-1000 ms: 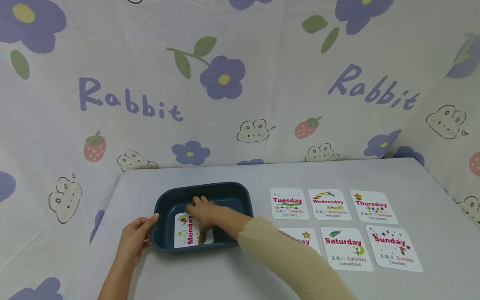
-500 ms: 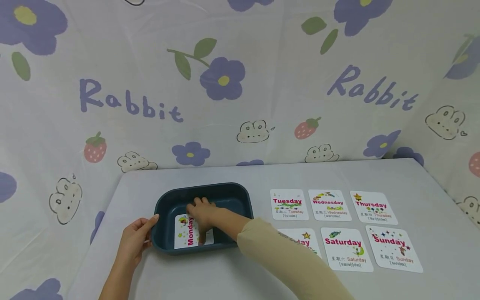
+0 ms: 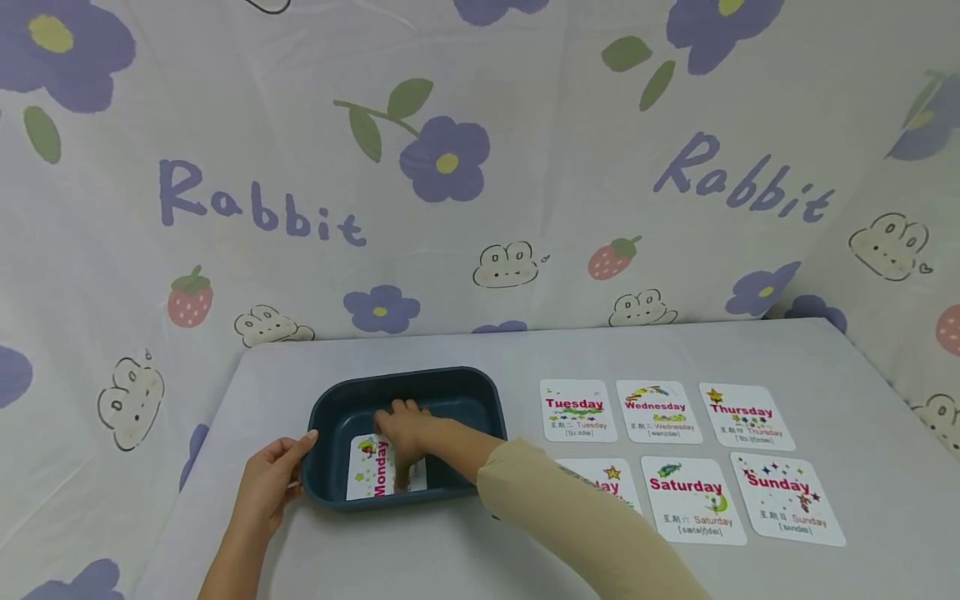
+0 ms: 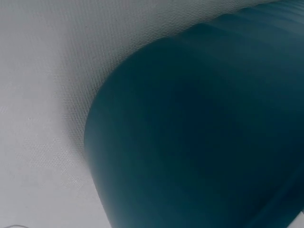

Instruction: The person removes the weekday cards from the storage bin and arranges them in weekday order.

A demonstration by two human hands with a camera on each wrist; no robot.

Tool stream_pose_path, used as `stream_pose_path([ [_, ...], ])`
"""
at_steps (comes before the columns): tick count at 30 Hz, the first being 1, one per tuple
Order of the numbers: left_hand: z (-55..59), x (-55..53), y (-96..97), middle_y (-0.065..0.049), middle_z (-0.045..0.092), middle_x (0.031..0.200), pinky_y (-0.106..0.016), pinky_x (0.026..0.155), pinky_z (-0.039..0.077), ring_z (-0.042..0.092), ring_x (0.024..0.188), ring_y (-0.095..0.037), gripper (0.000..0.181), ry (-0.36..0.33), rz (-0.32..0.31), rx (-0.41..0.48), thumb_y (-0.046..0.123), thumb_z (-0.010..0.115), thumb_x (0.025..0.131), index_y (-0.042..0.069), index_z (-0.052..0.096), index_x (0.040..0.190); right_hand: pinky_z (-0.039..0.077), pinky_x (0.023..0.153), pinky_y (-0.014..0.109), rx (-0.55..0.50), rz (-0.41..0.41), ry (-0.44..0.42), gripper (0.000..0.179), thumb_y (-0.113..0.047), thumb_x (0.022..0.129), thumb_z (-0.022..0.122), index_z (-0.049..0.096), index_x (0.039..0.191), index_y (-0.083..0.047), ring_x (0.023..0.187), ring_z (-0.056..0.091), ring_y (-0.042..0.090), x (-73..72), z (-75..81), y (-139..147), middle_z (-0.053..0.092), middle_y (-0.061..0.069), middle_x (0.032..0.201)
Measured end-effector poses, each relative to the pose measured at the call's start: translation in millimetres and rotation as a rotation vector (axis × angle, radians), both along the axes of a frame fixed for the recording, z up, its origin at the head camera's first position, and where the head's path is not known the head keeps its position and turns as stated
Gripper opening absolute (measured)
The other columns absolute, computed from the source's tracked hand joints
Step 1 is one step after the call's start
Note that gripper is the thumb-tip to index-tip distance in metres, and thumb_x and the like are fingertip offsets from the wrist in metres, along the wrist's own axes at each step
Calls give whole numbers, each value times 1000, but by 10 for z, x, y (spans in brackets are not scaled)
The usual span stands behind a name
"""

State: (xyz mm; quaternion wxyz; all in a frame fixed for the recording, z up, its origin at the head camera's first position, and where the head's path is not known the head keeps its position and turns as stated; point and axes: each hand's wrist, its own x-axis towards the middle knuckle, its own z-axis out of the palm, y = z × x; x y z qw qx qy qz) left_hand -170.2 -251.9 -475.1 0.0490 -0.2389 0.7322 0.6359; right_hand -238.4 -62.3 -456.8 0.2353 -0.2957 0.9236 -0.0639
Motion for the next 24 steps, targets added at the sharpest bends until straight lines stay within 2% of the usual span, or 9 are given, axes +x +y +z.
stream_pose_path([
  [7,-9,10,4,5,46,63,-21,51,45,46,56,-8,35,2,4,-6,44,64,83,11,54,80,34,102,39,-60,-31,-47,79,-36,56,88,48,122,-18,106,40,18,-10,-3,24,46,2,113],
  [12,-16,6,0,5,47,63,-22,51,45,47,56,-8,35,-2,0,-7,45,64,83,11,54,81,39,89,31,-108,-53,-82,78,-47,59,83,49,121,-14,95,42,15,-24,-11,40,49,0,102],
  [16,-21,-6,-10,5,48,63,-22,52,45,47,57,-8,34,-5,-5,-5,45,63,83,12,55,82,39,79,26,-163,-88,-127,78,-47,61,82,48,120,-11,91,41,14,5,-3,29,50,1,98],
  [18,-21,-9,-17,5,48,63,-22,52,45,47,56,-8,34,-4,-6,-4,45,64,83,12,55,82,39,75,25,-168,-91,-112,77,-46,61,82,48,120,-11,92,40,15,37,-5,11,48,2,99],
  [24,-16,-6,-11,5,48,63,-21,51,45,48,57,-8,35,-7,-1,-2,45,64,82,12,54,82,40,82,33,-91,-21,29,81,-54,61,79,46,122,-13,101,40,17,117,-29,-22,47,5,109],
])
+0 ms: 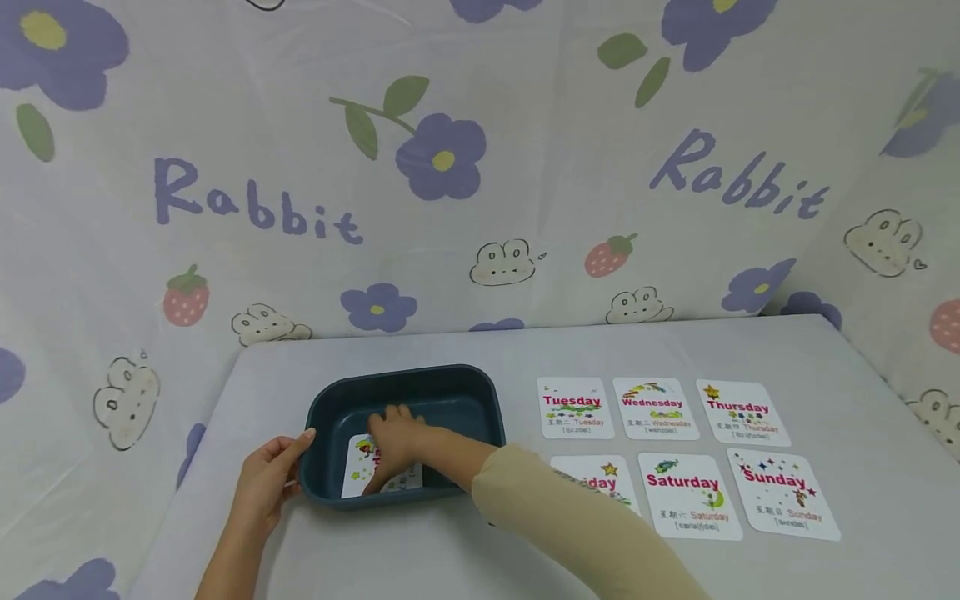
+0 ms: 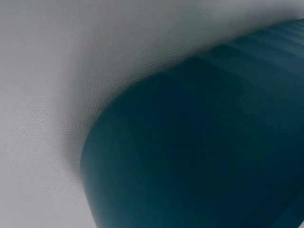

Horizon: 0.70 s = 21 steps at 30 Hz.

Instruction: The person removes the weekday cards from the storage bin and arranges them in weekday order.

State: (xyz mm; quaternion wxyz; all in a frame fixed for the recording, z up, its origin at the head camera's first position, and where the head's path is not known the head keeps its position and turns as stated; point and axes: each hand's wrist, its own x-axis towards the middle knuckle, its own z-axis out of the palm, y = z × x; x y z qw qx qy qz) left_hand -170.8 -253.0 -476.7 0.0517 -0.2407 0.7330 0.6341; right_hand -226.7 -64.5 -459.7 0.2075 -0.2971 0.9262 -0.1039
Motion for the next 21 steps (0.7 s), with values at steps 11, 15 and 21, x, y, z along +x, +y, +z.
stream_pose_path([
  [11,4,7,1,5,47,63,-21,52,45,47,56,-7,36,3,3,5,46,65,82,12,54,80,42,93,33,31,122,1,47,-39,89,56,49,127,-12,108,43,17,-79,9,45,49,5,119],
  [15,0,9,3,5,47,63,-21,52,45,47,56,-8,34,-1,3,10,45,65,82,13,54,79,40,97,36,47,141,-6,42,-29,91,55,49,129,-13,112,42,18,-87,16,55,47,6,124],
  [21,2,4,9,5,46,63,-21,51,45,46,56,-8,34,5,6,13,45,65,82,12,54,79,39,97,27,139,232,7,66,-12,78,72,41,136,-19,116,37,16,-100,69,108,39,3,132],
])
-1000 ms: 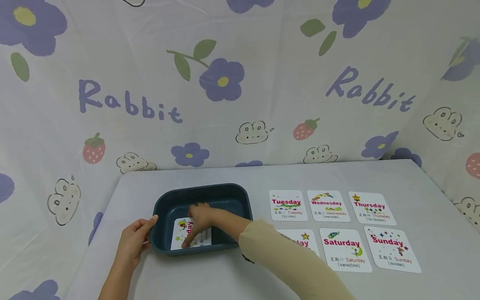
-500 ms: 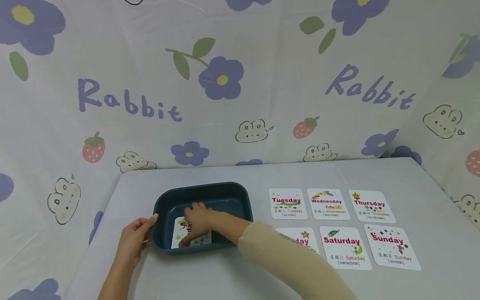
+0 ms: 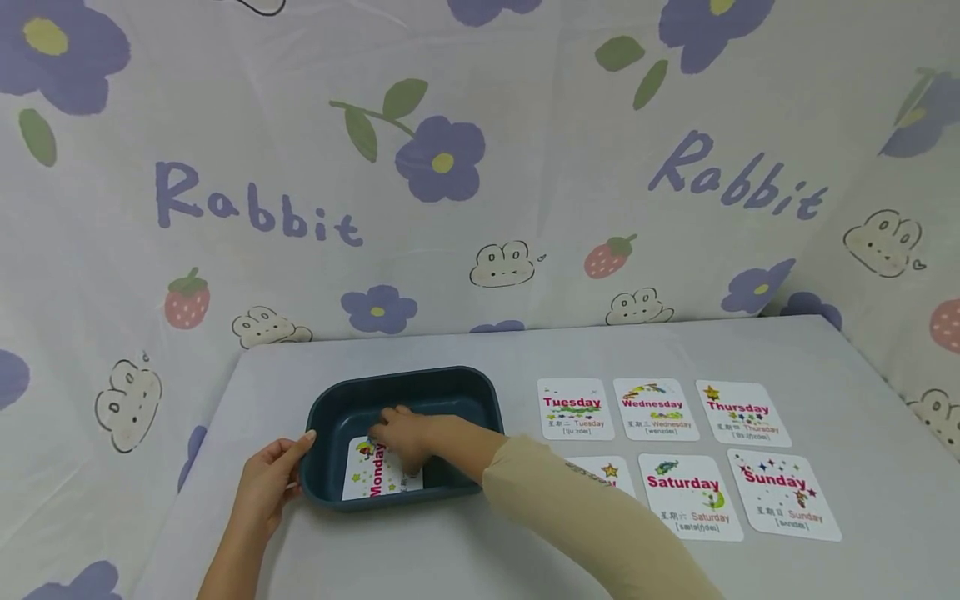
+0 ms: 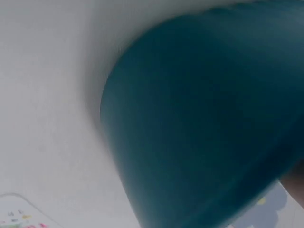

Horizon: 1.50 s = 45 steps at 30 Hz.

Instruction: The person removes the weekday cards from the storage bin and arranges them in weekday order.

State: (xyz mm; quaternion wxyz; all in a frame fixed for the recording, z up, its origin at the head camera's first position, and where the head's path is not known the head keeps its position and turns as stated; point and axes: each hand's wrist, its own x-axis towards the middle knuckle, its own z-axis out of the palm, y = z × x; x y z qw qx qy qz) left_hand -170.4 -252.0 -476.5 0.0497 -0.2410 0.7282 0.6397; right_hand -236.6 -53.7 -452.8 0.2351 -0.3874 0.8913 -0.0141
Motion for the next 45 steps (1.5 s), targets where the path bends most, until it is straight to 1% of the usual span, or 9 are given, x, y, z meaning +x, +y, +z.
stream_pose_path([
  [3,-1,-2,4,5,46,63,-21,52,45,46,56,-8,35,-3,2,-3,45,65,82,12,54,80,40,96,25,85,68,40,79,-12,73,77,36,139,-22,118,35,15,7,28,20,35,1,135],
  [6,-4,-2,7,5,47,63,-21,52,45,46,57,-8,35,-2,1,-7,46,64,82,12,54,80,41,96,26,157,147,111,80,-14,72,79,35,139,-23,121,34,14,24,45,15,33,0,137],
  [9,-9,4,2,5,46,63,-21,52,44,46,57,-8,35,2,-4,-6,45,64,83,12,54,80,41,97,27,190,204,168,78,-17,72,79,37,137,-22,121,36,14,39,52,-1,34,-1,136],
  [23,-19,6,13,5,46,64,-21,52,45,46,57,-8,38,7,8,-5,49,65,80,13,54,80,40,99,27,220,237,230,75,-24,72,79,39,136,-21,119,37,13,62,48,-19,37,-1,134],
  [28,-19,12,12,5,46,64,-21,52,45,46,58,-8,38,7,7,-9,48,65,81,12,54,81,41,97,26,196,208,200,76,-30,72,79,39,136,-22,115,37,14,79,61,-4,38,0,131],
  [33,-30,10,6,5,47,64,-22,52,45,47,57,-8,36,2,7,-2,47,65,81,12,55,80,41,92,24,153,144,137,74,-43,76,72,39,139,-22,112,36,14,84,56,-2,36,2,131],
  [37,-30,9,4,6,48,63,-22,52,45,47,57,-7,34,5,-6,9,46,65,82,13,54,80,40,91,25,132,100,120,72,-50,78,66,39,140,-24,115,33,14,95,27,5,33,1,134],
  [40,-18,16,8,6,48,64,-22,52,44,47,57,-7,35,2,-6,3,46,65,82,12,54,80,41,92,27,117,83,152,74,-54,78,64,37,140,-24,121,32,15,117,1,12,32,1,138],
  [45,-14,14,13,5,48,65,-22,53,44,47,58,-8,37,0,-3,-11,47,64,82,12,53,83,45,89,29,79,67,228,79,-58,74,67,39,139,-22,121,34,16,145,-38,13,34,1,138],
])
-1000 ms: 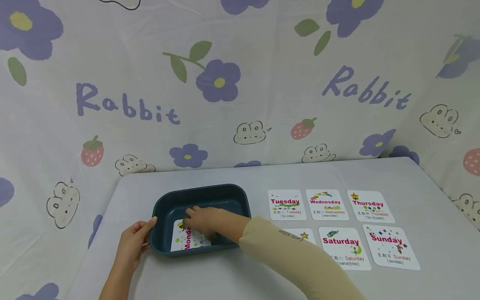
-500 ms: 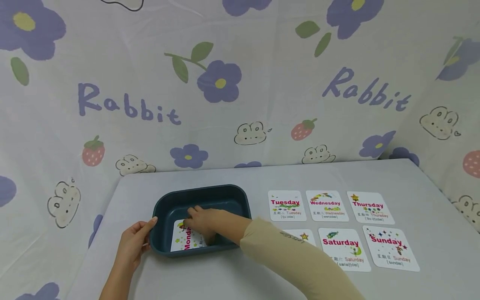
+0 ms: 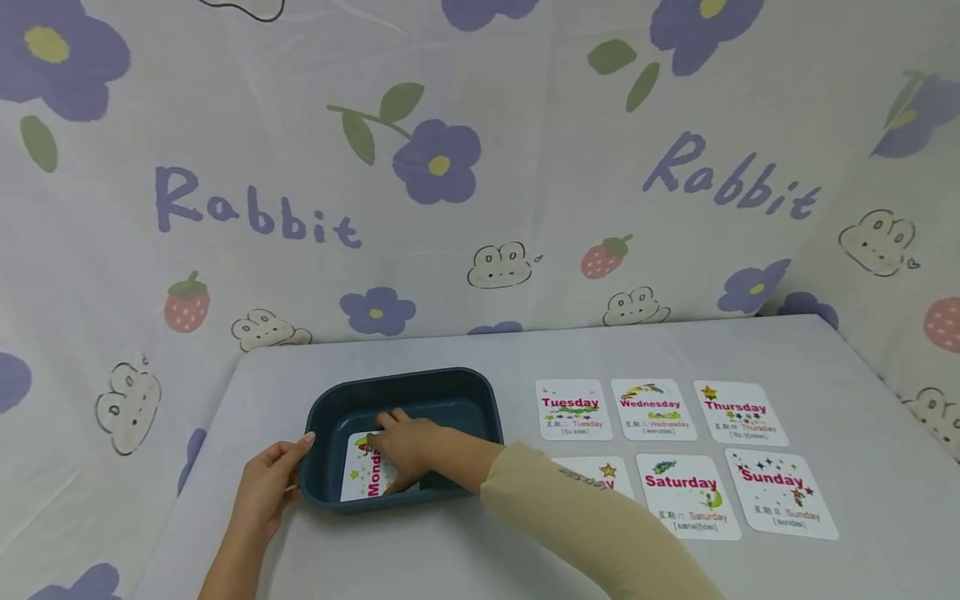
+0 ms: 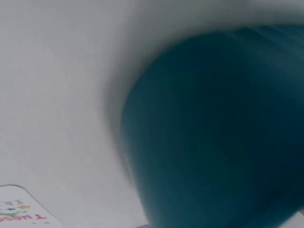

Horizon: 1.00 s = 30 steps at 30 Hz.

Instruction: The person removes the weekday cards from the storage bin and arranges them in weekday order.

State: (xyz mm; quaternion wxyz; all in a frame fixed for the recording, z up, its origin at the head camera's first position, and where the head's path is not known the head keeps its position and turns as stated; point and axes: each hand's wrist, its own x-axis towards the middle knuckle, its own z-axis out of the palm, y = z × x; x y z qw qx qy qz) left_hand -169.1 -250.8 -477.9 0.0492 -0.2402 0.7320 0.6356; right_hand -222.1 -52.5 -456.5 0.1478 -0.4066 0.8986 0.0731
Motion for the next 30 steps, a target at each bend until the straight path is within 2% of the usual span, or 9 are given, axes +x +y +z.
stream_pose_path([
  [6,-6,-2,-15,5,48,64,-22,52,44,47,58,-8,38,0,6,0,47,65,82,11,53,83,47,85,27,-64,-22,-6,81,-55,70,72,42,137,-22,116,35,15,-27,-46,-14,36,1,135],
  [10,-11,-7,-19,6,48,64,-22,52,44,47,57,-8,38,-1,-3,8,47,65,82,11,53,83,46,83,26,-107,-75,-43,85,-53,65,77,43,136,-22,110,36,16,-67,-68,-32,38,3,129],
  [13,-11,-10,-15,6,48,64,-21,52,44,47,57,-8,37,-1,-4,15,46,64,82,11,53,83,45,88,27,-125,-120,-61,91,-52,61,80,42,136,-18,111,36,17,-89,-66,-55,39,5,126],
  [20,-19,-6,-17,5,48,65,-22,52,44,47,58,-8,37,4,-4,17,47,64,82,11,53,83,41,95,29,-113,-208,-78,96,-51,52,84,42,130,-13,111,37,19,-120,-67,-138,40,8,125],
  [30,-16,1,-12,5,48,65,-22,53,44,47,58,-8,38,11,-3,15,47,64,82,10,53,84,39,97,28,-111,-243,-98,95,-46,50,87,41,126,-15,109,38,18,-136,-71,-172,41,8,123],
])
